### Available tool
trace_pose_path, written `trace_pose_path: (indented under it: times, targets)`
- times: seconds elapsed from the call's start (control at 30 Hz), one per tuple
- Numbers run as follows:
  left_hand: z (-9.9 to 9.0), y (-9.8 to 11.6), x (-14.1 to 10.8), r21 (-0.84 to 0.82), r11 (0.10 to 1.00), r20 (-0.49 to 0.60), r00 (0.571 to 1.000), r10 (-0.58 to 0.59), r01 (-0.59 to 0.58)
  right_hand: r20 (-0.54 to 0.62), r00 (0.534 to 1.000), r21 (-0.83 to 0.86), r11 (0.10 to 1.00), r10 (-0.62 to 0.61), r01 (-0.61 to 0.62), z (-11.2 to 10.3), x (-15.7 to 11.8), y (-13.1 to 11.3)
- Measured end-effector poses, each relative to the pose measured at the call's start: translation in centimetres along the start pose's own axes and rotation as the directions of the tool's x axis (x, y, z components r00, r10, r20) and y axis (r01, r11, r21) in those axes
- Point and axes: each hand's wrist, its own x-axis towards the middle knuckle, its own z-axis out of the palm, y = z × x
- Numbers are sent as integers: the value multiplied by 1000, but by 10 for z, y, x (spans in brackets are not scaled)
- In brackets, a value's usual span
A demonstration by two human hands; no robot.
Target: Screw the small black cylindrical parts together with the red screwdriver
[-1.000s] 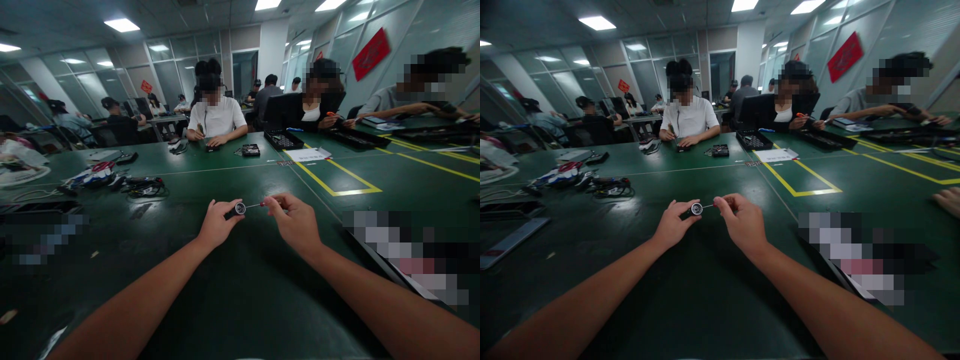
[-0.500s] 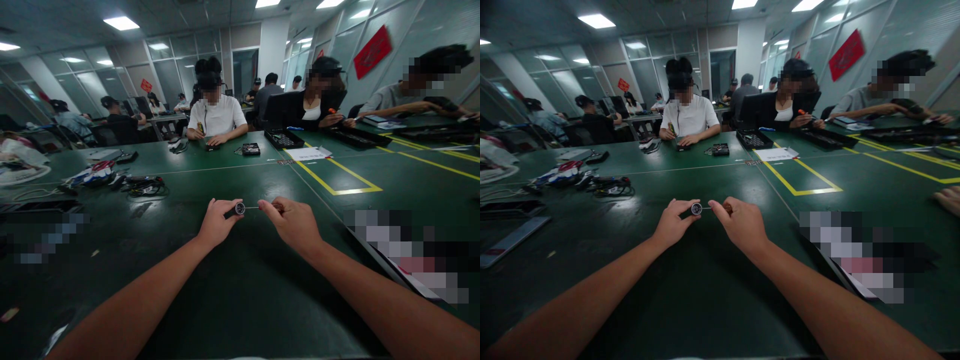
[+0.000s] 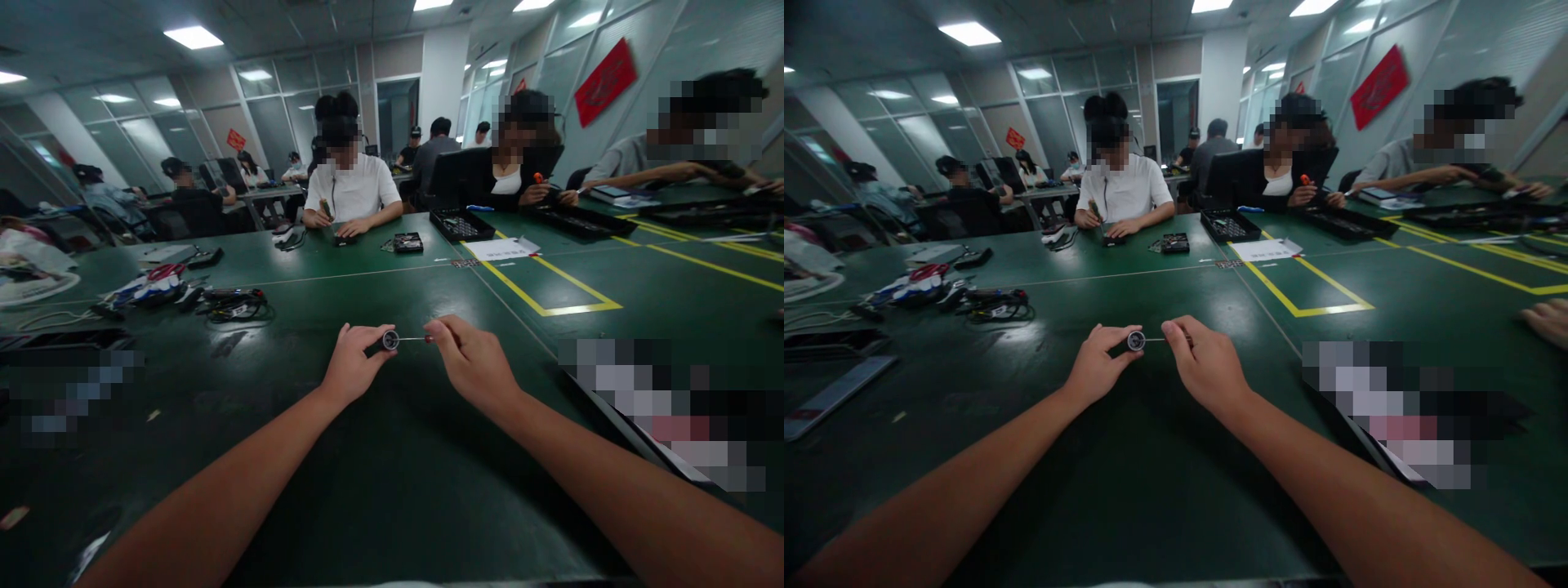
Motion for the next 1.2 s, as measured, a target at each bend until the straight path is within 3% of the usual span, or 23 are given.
trace_pose_path:
  times: [0.13,0.43,0.67,0.83,0.93,1.07,1.13,1.2]
  targets:
    - [1,3,-2,14,999,32,999,31,-31,-53,998,-17,999,-34,33,0,-2,-2]
    - [2,-1,0,28,1000,17,1000,-1,0,13,983,-35,983,-183,183,1,-4,-3]
    - [3,-2,-1,15,1000,8,1000,8,-8,-18,998,-24,998,-54,53,-2,-4,-5]
    - [1,-3,-1,14,1000,4,1000,7,-7,-35,998,169,984,54,-47,5,-6,-1]
    - [-1,-1,1,22,1000,-18,1000,-11,12,-68,988,386,917,140,-103,12,-2,6]
    - [-4,1,2,71,996,-27,998,57,-55,1,946,709,667,324,-229,17,9,18]
    - [-4,1,2,86,994,-10,997,71,-70,39,913,771,569,407,-287,17,13,23]
    - [-4,1,2,86,995,5,998,57,-57,-7,894,779,563,449,-276,18,15,26]
